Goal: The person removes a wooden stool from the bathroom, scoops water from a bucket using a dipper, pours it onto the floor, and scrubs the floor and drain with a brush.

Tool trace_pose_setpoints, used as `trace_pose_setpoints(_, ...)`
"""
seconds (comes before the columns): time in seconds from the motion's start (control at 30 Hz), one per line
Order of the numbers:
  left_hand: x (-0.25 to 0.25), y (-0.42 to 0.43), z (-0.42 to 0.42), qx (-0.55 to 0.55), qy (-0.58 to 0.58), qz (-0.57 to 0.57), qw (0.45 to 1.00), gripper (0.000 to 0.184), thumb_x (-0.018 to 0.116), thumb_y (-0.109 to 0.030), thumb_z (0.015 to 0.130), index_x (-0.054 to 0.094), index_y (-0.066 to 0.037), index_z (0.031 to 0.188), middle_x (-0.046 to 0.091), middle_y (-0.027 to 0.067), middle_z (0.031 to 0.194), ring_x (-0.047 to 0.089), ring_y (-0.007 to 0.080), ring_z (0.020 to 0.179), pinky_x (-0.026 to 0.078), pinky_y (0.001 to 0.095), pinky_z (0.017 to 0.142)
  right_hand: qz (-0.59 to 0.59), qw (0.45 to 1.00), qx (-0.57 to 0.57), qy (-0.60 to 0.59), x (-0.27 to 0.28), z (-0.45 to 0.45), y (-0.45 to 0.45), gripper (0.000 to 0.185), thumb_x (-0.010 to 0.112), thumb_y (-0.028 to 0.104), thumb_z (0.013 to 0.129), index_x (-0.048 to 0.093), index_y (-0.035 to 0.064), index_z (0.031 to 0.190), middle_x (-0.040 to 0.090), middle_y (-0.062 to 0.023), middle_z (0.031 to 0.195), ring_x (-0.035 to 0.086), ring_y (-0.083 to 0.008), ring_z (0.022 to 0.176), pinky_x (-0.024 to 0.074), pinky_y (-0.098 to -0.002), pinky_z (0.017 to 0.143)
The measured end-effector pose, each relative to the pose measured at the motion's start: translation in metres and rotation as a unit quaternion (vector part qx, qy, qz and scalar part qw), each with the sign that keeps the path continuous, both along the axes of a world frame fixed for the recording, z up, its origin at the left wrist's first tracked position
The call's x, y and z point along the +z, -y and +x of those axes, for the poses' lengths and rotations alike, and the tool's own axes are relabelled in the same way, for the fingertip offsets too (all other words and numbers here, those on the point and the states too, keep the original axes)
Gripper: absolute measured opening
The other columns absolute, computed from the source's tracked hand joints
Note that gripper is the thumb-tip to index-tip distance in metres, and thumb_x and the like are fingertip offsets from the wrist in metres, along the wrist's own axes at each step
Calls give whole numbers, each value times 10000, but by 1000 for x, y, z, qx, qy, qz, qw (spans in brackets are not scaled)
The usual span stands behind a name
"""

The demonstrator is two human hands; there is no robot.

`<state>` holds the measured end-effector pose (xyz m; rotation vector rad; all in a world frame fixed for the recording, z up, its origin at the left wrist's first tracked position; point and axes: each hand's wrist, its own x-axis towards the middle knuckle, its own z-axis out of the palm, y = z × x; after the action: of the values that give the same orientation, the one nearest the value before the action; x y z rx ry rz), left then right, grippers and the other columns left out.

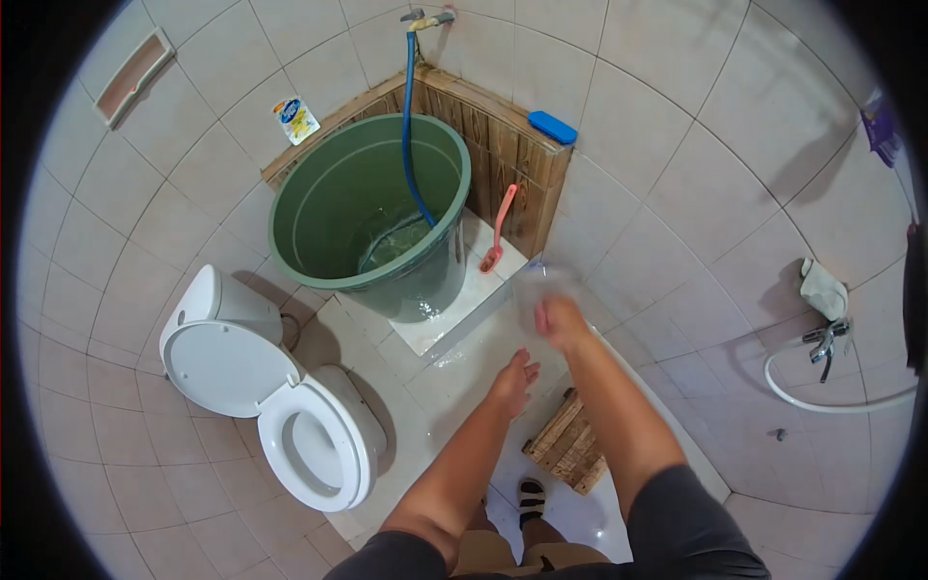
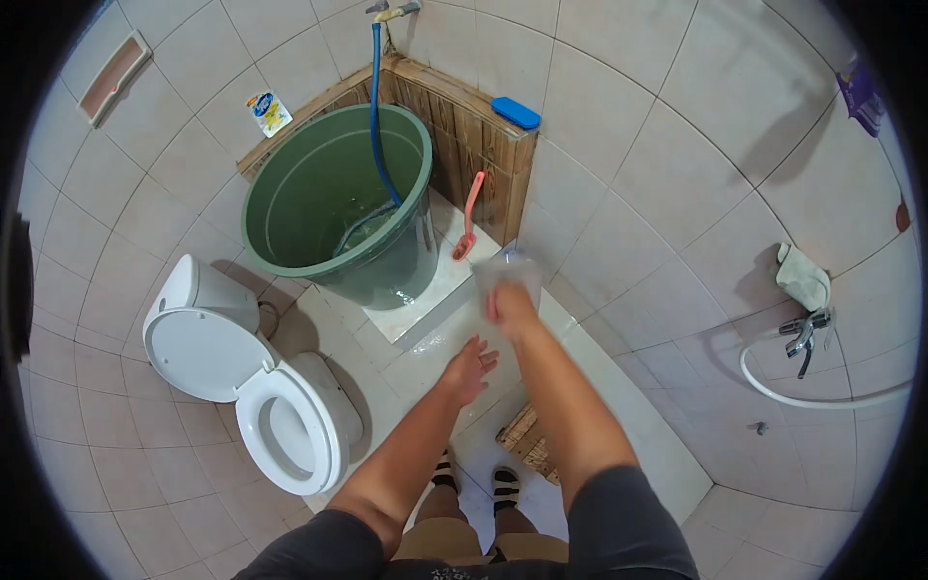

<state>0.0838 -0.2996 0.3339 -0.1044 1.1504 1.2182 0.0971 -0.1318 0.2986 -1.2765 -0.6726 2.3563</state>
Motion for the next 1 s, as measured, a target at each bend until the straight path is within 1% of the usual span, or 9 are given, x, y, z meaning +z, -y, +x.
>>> trace_pose_setpoints(0.03,6,1,-6,3,1,4,1000,639,259,-510,866,140,-106,1346,296,87,1344,233,223,1247,50,513,1005,24,997,41,-62,-51,-28,-53,148,431,58,764,413,107,626,389,-17,518,392,-123,404,346,-235,338)
trace_pose_setpoints(0.07,9,3,-12,7,1,7,1000,620,259,-495,872,148,-109,1345,302,85,1340,242,224,1242,61,509,1006,93,994,-17,49,20,-72,-38,69,400,51,762,424,61,698,408,-52,561,393,-165,424,288,-285,346)
trace_pose_setpoints(0.2,7,18,-20,18,20,1,1000,565,270,-451,888,182,-119,1337,335,79,1316,274,217,1222,111,490,1004,89,996,22,-12,123,-76,-59,45,422,102,787,416,68,758,412,-29,591,367,-114,436,268,-236,368)
trace_pose_setpoints(0.33,-3,30,-19,31,36,3,999,554,301,-456,880,221,-140,1327,367,70,1289,298,210,1200,171,468,987,169,978,3,-126,123,-32,-55,72,433,152,816,405,86,823,424,-7,621,331,-71,425,252,-206,376)
trace_pose_setpoints(0.43,-4,36,-12,40,45,5,998,535,317,-448,875,255,-153,1317,389,68,1269,321,205,1180,195,450,980,185,974,-9,-131,125,19,-23,93,426,164,832,407,89,885,427,-3,618,321,-64,415,241,-205,369)
trace_pose_setpoints(0.57,-6,43,2,52,59,-4,997,484,307,-407,883,291,-165,1303,416,69,1248,350,203,1159,209,425,980,144,984,-40,-99,101,92,20,138,424,191,846,424,104,953,423,-1,611,310,-60,396,241,-196,353)
trace_pose_setpoints(0.77,-28,54,20,63,77,-16,995,470,347,-390,872,322,-161,1282,419,62,1244,370,203,1142,260,398,949,60,996,10,58,55,194,82,129,421,162,815,393,132,937,438,13,645,353,-62,440,283,-191,387)
trace_pose_setpoints(0.87,-40,60,23,75,86,-28,993,467,361,-385,869,329,-155,1275,421,62,1241,379,205,1134,274,396,938,-16,988,-32,148,14,198,94,193,431,94,789,383,103,975,451,-15,672,397,-87,482,323,-217,405)
trace_pose_setpoints(1.0,-48,70,23,90,87,-41,991,447,348,-366,877,332,-155,1272,432,58,1230,378,203,1134,273,395,942,12,985,57,162,-70,155,77,317,451,45,764,340,51,1060,477,-67,716,442,-128,553,367,-264,421)
